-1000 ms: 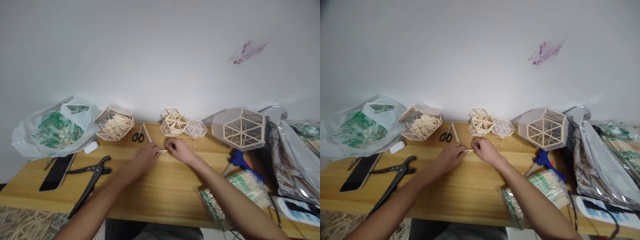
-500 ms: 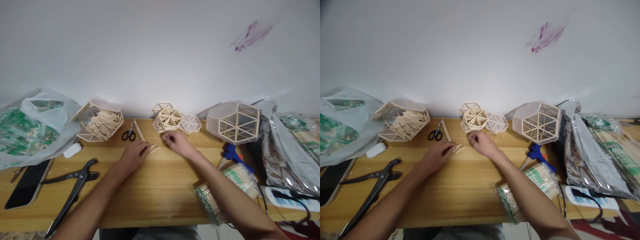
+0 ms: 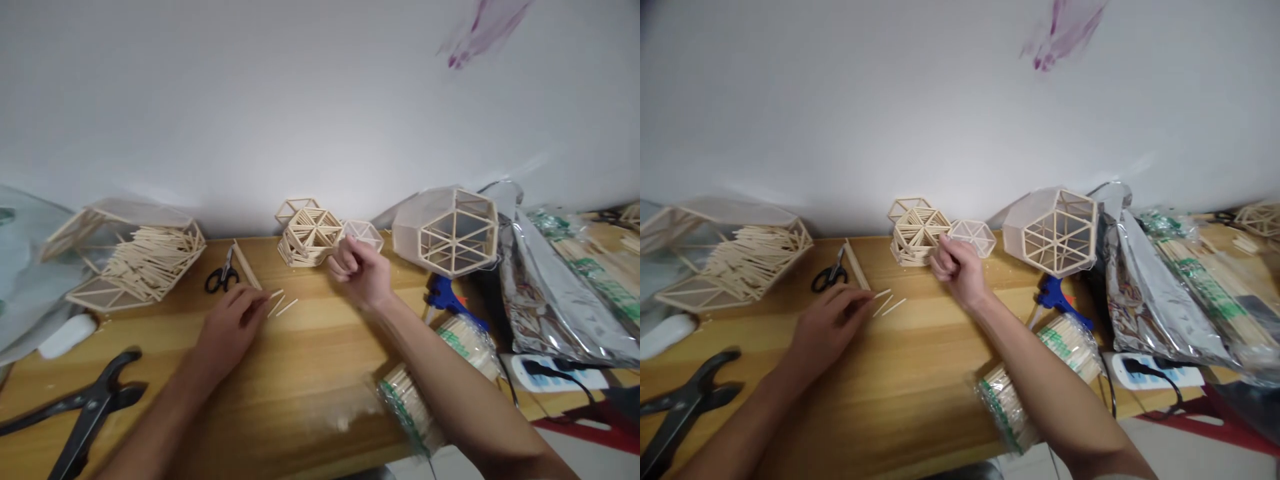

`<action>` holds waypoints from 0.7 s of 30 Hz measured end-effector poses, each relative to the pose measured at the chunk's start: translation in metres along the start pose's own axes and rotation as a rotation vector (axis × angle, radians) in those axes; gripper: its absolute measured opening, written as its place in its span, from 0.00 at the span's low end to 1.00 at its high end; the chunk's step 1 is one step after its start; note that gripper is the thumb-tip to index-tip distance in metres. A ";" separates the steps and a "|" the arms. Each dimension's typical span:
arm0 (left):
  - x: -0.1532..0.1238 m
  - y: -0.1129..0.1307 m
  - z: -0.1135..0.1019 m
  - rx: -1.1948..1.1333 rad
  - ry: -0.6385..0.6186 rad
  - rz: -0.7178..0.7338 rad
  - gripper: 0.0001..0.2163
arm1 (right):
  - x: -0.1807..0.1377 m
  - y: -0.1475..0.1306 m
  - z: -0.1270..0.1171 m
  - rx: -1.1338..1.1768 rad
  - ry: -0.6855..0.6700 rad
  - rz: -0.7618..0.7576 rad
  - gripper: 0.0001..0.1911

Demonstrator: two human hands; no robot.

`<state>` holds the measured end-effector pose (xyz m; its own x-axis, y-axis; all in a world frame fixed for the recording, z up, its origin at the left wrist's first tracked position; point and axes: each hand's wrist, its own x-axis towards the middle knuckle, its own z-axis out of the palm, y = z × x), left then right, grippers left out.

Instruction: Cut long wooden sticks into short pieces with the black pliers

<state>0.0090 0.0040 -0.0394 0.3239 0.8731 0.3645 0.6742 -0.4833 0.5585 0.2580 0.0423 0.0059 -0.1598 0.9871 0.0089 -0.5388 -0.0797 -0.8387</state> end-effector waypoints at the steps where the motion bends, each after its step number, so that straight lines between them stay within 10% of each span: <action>1: 0.000 0.000 0.000 0.008 0.004 0.003 0.07 | 0.001 -0.002 -0.001 0.050 -0.001 0.005 0.31; 21: -0.009 0.001 -0.001 0.014 0.109 -0.298 0.10 | -0.002 0.008 -0.001 0.032 -0.049 0.127 0.20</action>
<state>0.0060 -0.0049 -0.0412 0.0381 0.9637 0.2642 0.7382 -0.2054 0.6425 0.2549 0.0401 -0.0016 -0.2682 0.9609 -0.0685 -0.5377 -0.2083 -0.8170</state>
